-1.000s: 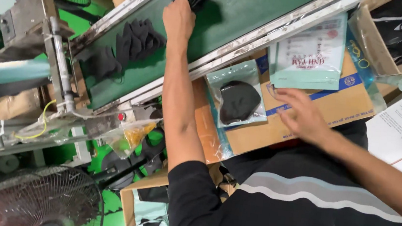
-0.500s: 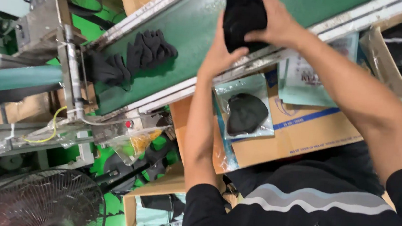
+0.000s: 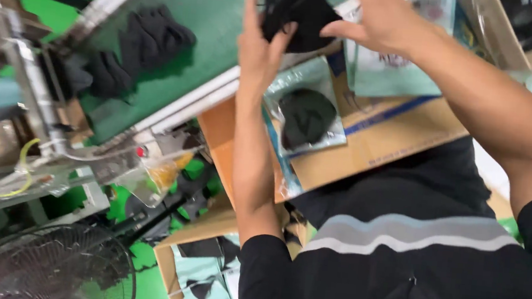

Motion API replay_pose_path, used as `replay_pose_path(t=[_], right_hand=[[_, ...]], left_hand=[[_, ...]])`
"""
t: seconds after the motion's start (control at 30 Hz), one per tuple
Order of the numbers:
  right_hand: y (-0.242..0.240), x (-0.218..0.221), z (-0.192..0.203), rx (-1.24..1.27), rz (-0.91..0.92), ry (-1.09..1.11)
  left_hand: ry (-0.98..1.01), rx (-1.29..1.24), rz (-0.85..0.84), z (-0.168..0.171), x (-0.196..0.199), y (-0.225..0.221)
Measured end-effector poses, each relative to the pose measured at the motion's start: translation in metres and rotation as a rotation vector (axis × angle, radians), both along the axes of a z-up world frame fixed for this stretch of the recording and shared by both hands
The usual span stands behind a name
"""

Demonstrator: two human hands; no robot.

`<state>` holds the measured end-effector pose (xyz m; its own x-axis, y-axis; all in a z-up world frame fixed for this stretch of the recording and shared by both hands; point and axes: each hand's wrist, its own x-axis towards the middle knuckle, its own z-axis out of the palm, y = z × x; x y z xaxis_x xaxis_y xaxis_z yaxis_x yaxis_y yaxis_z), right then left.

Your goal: Manual sorting and packing of black face masks into individual plastic bags and shipping boxes.

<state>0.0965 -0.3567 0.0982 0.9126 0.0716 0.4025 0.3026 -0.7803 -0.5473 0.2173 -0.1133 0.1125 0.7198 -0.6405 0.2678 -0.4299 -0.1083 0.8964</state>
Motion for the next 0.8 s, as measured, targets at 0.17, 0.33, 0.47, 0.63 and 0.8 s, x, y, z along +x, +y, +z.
replay_pose_path(t=[0.17,0.33,0.47,0.63,0.8], right_hand=[[-0.002,-0.13,-0.017,-0.004,-0.156,0.017],[0.005,-0.172,-0.046,-0.39,-0.175,0.182],[0.001,-0.171,-0.049,-0.404,-0.165,0.157],[0.001,-0.163,-0.045,-0.397,-0.132,0.084],[-0.002,-0.158,-0.061,-0.455,-0.144,0.107]], left_hand=[[0.838,-0.942,0.012,0.033,-0.061,0.071],[0.378,-0.304,0.347,0.014,-0.108,0.093],[0.429,-0.55,0.317,0.029,-0.151,0.076],[0.494,-0.597,0.148,0.005,-0.182,0.057],[0.743,-0.641,0.062,-0.025,-0.211,0.035]])
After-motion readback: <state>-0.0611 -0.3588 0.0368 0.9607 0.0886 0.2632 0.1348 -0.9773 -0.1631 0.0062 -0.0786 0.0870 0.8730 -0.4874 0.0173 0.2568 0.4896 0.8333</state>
